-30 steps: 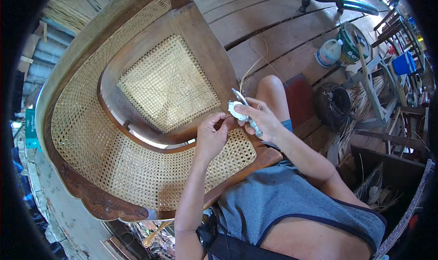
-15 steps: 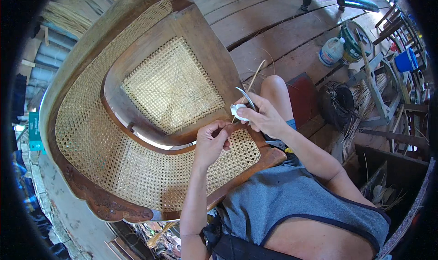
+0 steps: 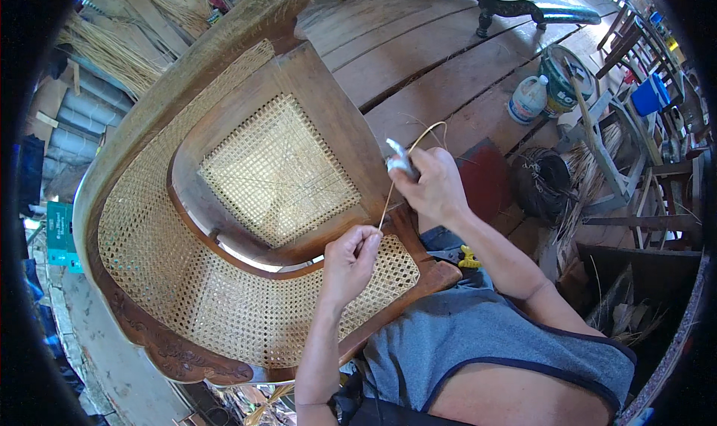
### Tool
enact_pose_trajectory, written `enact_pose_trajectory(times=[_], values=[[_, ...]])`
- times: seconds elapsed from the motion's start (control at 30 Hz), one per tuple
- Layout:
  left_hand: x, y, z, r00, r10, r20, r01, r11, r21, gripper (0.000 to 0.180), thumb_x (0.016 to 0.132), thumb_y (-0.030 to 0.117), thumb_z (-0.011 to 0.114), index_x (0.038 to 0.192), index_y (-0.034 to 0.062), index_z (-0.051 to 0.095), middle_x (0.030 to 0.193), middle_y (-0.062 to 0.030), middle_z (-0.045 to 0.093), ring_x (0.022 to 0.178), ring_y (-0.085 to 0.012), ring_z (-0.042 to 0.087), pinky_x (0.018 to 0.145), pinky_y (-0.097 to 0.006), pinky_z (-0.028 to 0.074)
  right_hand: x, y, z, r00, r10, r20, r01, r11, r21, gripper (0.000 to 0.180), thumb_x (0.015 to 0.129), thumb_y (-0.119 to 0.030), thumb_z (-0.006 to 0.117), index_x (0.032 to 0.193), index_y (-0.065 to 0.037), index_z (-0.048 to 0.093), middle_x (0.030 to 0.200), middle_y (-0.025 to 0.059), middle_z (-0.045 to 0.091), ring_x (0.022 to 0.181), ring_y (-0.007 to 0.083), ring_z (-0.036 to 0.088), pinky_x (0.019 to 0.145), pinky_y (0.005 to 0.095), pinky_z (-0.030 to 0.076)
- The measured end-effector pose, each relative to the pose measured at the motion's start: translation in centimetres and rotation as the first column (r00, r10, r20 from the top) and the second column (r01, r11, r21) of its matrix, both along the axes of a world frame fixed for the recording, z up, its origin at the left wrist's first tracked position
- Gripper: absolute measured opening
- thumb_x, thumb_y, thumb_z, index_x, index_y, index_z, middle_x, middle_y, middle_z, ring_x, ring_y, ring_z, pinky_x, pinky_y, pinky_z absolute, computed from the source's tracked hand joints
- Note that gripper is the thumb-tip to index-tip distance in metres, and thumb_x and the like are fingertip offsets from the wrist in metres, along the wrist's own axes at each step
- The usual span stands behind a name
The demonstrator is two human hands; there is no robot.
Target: Repairing and weaving the rattan seat of a wooden chair using rattan strips and hand tools.
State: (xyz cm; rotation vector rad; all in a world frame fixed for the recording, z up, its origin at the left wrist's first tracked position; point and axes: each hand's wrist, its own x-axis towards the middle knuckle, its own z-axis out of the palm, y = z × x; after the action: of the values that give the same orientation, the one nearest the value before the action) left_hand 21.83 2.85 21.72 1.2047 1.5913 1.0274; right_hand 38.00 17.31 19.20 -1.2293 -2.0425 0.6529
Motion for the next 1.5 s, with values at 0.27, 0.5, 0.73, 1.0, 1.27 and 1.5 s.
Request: enact_pose_trajectory(times=[0.27, 0.5, 0.73, 1.0, 1.27, 1.5], values=[[-5.5, -9.1, 6.3, 0.995, -0.102, 0.012, 0.103, 0.982, -0.157, 0.009, 0.091, 0.004, 0.063, 0.092, -0.0028, 0.068, 0.07, -0.0008, 0.06, 0.059, -0.0041, 0.049, 0.051, -0.021, 0.038, 6.5, 10.9, -0.3, 0.973, -0.171, -0.156, 0.211, 0.932, 0.296, 0.018, 0.086, -0.015, 0.069, 0.096, -0.001, 0.064, 0.081, 0.0143, 0.065, 0.075, 0.0146, 0.061, 0.066, 0.0328, 0.048], [-13.2, -14.0, 7.2, 0.984, 0.176, 0.008, -0.16, 0.911, -0.381, 0.014, 0.09, 0.006, 0.061, 0.101, -0.0019, 0.067, 0.076, -0.0079, 0.065, 0.065, -0.0121, 0.06, 0.057, -0.027, 0.048, 13.1, 15.4, 6.2, 0.815, -0.557, -0.163, 0.58, 0.788, 0.207, 0.024, 0.088, -0.025, 0.065, 0.09, -0.001, 0.062, 0.078, 0.0172, 0.065, 0.066, 0.0245, 0.061, 0.062, 0.0393, 0.047], [-0.9, 2.9, 0.4, 0.859, 0.07, -0.507, 0.108, 0.944, 0.312, 0.029, 0.096, 0.019, 0.055, 0.12, 0.0025, 0.056, 0.105, -0.0232, 0.063, 0.099, -0.0361, 0.061, 0.089, -0.043, 0.048, 2.6, -0.5, 3.5, 0.783, -0.09, -0.615, -0.413, 0.665, -0.622, 0.021, 0.082, -0.011, 0.073, 0.097, -0.003, 0.061, 0.081, 0.0055, 0.064, 0.054, 0.0075, 0.055, 0.042, 0.0179, 0.039], [2.9, 4.1, 4.1, 0.946, -0.053, -0.319, 0.128, 0.968, 0.218, 0.013, 0.096, 0.01, 0.053, 0.095, 0.0003, 0.061, 0.074, -0.0144, 0.064, 0.063, -0.0243, 0.061, 0.06, -0.034, 0.048, 2.7, 3.2, 2.8, 0.957, -0.11, -0.269, 0.135, 0.988, 0.079, 0.025, 0.085, -0.017, 0.067, 0.093, 0.0, 0.05, 0.078, 0.0247, 0.061, 0.073, 0.0375, 0.065, 0.06, 0.043, 0.05], [-12.0, -9.3, 8.3, 0.903, -0.001, -0.43, -0.018, 0.999, -0.04, 0.014, 0.093, 0.007, 0.056, 0.094, -0.0012, 0.067, 0.075, -0.0091, 0.066, 0.064, -0.0155, 0.058, 0.058, -0.029, 0.044, 19.0, 19.7, 0.3, 0.847, -0.524, -0.088, 0.521, 0.784, 0.338, 0.023, 0.088, -0.019, 0.061, 0.098, -0.002, 0.051, 0.081, 0.0268, 0.064, 0.078, 0.0452, 0.064, 0.066, 0.0494, 0.051], [-11.2, -3.2, 4.8, 0.431, -0.049, -0.901, -0.15, 0.981, -0.125, 0.023, 0.086, 0.012, 0.057, 0.103, 0.0021, 0.07, 0.129, -0.0231, 0.055, 0.121, -0.0381, 0.051, 0.103, -0.047, 0.039, 11.9, 9.3, 3.9, 0.895, -0.269, -0.355, 0.205, 0.957, -0.208, 0.019, 0.089, -0.021, 0.064, 0.088, -0.004, 0.056, 0.073, 0.0041, 0.062, 0.066, 0.0102, 0.059, 0.058, 0.0306, 0.049]])
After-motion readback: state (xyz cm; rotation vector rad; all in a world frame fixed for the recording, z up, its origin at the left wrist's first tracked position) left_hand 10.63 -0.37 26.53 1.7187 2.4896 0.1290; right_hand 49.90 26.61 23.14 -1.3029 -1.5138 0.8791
